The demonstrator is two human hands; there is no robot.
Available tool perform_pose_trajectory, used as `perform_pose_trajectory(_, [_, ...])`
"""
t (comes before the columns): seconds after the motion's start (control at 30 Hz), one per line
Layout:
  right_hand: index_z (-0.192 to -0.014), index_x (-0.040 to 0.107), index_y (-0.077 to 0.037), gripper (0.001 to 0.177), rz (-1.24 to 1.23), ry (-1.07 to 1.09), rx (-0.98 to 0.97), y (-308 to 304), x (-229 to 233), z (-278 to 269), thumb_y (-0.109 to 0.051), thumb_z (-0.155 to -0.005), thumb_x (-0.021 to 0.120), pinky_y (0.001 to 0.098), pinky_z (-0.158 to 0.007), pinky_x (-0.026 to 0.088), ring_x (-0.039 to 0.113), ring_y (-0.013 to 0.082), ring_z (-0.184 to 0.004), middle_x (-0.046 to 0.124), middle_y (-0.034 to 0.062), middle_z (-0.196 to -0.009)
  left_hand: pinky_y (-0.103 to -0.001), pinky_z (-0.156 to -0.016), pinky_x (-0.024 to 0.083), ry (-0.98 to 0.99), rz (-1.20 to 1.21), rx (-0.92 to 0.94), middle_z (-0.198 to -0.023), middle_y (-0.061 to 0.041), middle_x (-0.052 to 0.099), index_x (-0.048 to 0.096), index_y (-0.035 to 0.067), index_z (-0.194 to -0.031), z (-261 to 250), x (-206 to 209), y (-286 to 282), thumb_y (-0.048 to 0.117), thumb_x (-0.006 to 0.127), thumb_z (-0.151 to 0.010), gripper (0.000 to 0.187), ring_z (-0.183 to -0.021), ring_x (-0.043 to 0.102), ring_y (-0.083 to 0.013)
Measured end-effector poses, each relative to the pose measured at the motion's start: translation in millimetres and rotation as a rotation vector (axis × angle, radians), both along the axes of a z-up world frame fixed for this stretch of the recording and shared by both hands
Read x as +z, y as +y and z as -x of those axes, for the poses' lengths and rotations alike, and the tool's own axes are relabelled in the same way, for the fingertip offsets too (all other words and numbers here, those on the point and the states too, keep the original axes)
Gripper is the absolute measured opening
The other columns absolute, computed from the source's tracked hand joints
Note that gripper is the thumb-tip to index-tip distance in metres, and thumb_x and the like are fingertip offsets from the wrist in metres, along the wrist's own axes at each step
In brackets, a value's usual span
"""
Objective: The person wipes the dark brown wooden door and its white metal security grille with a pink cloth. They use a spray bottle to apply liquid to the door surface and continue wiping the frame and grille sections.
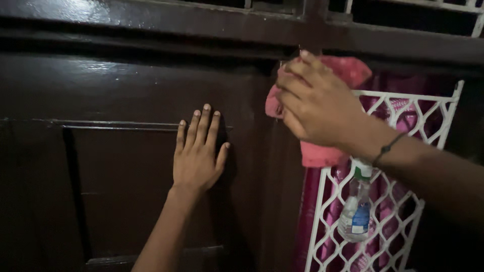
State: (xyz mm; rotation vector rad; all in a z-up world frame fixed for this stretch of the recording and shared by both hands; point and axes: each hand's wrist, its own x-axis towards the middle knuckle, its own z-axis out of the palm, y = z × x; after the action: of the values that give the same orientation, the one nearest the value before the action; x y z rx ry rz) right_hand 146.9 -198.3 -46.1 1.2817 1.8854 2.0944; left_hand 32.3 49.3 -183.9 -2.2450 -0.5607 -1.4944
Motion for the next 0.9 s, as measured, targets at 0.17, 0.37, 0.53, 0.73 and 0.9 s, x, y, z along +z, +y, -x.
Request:
perform_pose_trajectory(0.17, [-0.099,0.075,0.004,0.037,0.019,-0.007,-0.009,6.1,-50.5,-10.8,-0.024,-0.077,0.069,0.0556,-0.117,0.037,0.055,0.0362,-0.124,0.069,0.0216,-0.121,-0.05,-0.126,0.01,0.005,-0.026,0.018,-0.169,-0.006,0.014,0.019,0.018,-0.162,-4.4,-5.7,7.9,0.053,0.035,-0.099,0.073,-0.155,0.015,-0.0223])
perform_pose_trajectory(0.37, [-0.099,0.074,0.001,0.032,0.207,0.069,0.144,8.5,-106.0,-24.4,-0.022,-0.077,0.071,0.0571,-0.118,0.039,0.057,0.0331,-0.126,0.069,0.0179,-0.12,-0.052,-0.126,0.008,-0.037,-0.043,-0.026,-0.17,-0.006,0.013,0.017,0.021,-0.163,-11.3,-13.1,16.7,0.053,0.033,-0.102,0.071,-0.157,0.012,-0.0235])
perform_pose_trajectory(0.53, [-0.103,0.076,0.001,0.038,0.167,0.016,0.123,9.8,-63.4,-27.9,-0.027,-0.077,0.073,0.0589,-0.116,0.037,0.056,0.0334,-0.126,0.069,0.0184,-0.119,-0.052,-0.129,0.005,-0.059,-0.041,-0.035,-0.173,-0.004,0.012,0.018,0.022,-0.165,-15.2,-18.2,19.5,0.052,0.035,-0.102,0.072,-0.159,0.009,-0.0216])
perform_pose_trajectory(0.73, [-0.1,0.077,-0.004,0.021,0.003,-0.002,0.156,15.3,-11.0,-25.9,-0.018,-0.086,0.071,0.0573,-0.123,0.037,0.055,0.0317,-0.129,0.069,0.0115,-0.123,-0.052,-0.129,0.005,-0.068,-0.05,-0.062,-0.173,-0.005,0.014,0.021,0.021,-0.166,-15.3,-18.5,20.8,0.052,0.038,-0.102,0.072,-0.159,0.01,-0.0225])
perform_pose_trajectory(0.9, [-0.098,0.076,-0.003,0.022,-0.02,0.034,0.135,15.3,-41.1,-22.9,-0.018,-0.082,0.07,0.0574,-0.123,0.037,0.055,0.0332,-0.128,0.069,0.0124,-0.122,-0.054,-0.129,0.004,-0.062,-0.031,-0.091,-0.174,-0.007,0.014,0.022,0.019,-0.167,-13.5,-19.3,19.4,0.051,0.039,-0.104,0.073,-0.16,0.011,-0.0243])
